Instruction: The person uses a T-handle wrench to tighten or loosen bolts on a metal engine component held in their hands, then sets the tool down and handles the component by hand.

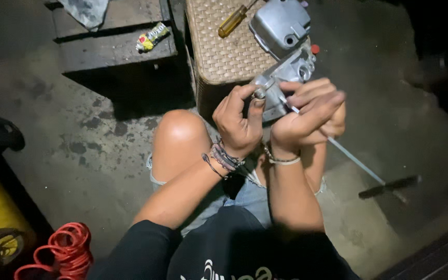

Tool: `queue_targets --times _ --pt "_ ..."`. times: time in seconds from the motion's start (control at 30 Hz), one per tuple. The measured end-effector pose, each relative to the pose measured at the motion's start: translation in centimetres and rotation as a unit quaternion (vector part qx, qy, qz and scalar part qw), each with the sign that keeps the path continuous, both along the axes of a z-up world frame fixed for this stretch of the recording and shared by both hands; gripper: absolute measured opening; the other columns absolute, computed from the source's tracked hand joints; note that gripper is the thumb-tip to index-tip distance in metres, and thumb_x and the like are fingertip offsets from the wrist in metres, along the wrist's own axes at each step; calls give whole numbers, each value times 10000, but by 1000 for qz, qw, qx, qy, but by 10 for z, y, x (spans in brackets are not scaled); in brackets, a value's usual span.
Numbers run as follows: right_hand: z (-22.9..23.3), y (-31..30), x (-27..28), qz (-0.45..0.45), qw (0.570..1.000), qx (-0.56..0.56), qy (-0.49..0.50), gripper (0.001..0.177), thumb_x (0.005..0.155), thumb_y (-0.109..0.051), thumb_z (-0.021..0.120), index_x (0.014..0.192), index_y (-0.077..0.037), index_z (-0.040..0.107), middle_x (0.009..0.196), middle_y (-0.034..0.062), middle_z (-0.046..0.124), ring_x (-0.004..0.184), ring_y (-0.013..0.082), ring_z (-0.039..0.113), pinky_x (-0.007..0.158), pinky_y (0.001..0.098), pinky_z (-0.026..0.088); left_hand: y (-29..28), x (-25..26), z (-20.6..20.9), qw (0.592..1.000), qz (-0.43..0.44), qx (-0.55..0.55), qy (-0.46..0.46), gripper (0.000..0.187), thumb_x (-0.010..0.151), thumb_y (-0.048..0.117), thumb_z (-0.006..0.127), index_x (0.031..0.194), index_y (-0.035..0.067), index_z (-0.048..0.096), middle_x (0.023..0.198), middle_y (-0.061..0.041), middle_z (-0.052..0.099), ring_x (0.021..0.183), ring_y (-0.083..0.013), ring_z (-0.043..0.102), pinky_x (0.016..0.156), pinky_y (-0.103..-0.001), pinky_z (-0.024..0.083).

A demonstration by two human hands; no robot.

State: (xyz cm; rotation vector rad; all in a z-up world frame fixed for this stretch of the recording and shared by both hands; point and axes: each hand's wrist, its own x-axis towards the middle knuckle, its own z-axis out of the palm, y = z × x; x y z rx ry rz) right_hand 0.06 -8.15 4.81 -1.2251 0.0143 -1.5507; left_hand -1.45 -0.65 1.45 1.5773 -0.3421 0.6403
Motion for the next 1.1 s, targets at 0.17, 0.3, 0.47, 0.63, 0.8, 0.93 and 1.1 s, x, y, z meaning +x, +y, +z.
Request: queue_targets --times 0.17,0.3,0.47,0.63,0.8,0.93,1.1 --pt "-6 -4 -6 10 1000 -26 -9 588 1124 -175 437 550 -85 350 432 183 400 435 243 545 366 426 614 0 -1 0 1000 -19 -9 -1 271 1054 353 552 1061 120 691 748 -63 626 712 -429 645 640 -464 543" --pt "-6 -7 -5 5 999 -34 3 578 1127 -173 448 562 -76 374 440 172 420 441 230 555 368 416 613 2 0 0 999 -31 8 -11 284 1052 358 551 1054 108 685 736 -84 611 710 -439 644 639 -483 529" --pt "-7 -5 -8 1 999 -52 6 589 1132 -182 438 556 -72 391 434 205 443 436 259 573 364 454 617 1 0 0 1000 -25 -6 -8 290 1061 374 540 1071 131 698 755 -57 629 726 -423 649 639 -453 539" --pt "-5 -6 -8 -4 998 -65 13 579 1132 -162 445 563 -68 408 450 197 461 436 262 585 371 446 629 0 1 0 999 -25 4 -21 359 1064 424 520 1062 108 691 740 -78 607 698 -432 640 628 -472 524" --pt "-7 -7 -4 0 999 -47 -3 559 1138 -137 433 587 -47 405 452 213 457 441 288 588 371 469 603 1 2 -4 999 -21 19 -33 333 1057 413 526 1050 127 697 732 -32 613 691 -386 648 636 -445 529" --pt "-1 2 -11 -16 998 -65 15 581 1140 -173 435 575 -40 428 432 211 443 436 300 591 375 475 618 2 2 -5 999 -13 4 -31 355 1060 417 508 1035 118 699 725 -43 607 675 -393 646 618 -433 533" --pt "-4 0 -8 -3 998 -61 9 567 1144 -219 443 610 -27 450 470 147 429 451 260 550 410 427 629 0 0 0 999 -11 22 -46 329 1062 394 524 1041 109 688 739 -101 600 694 -440 637 607 -482 519"
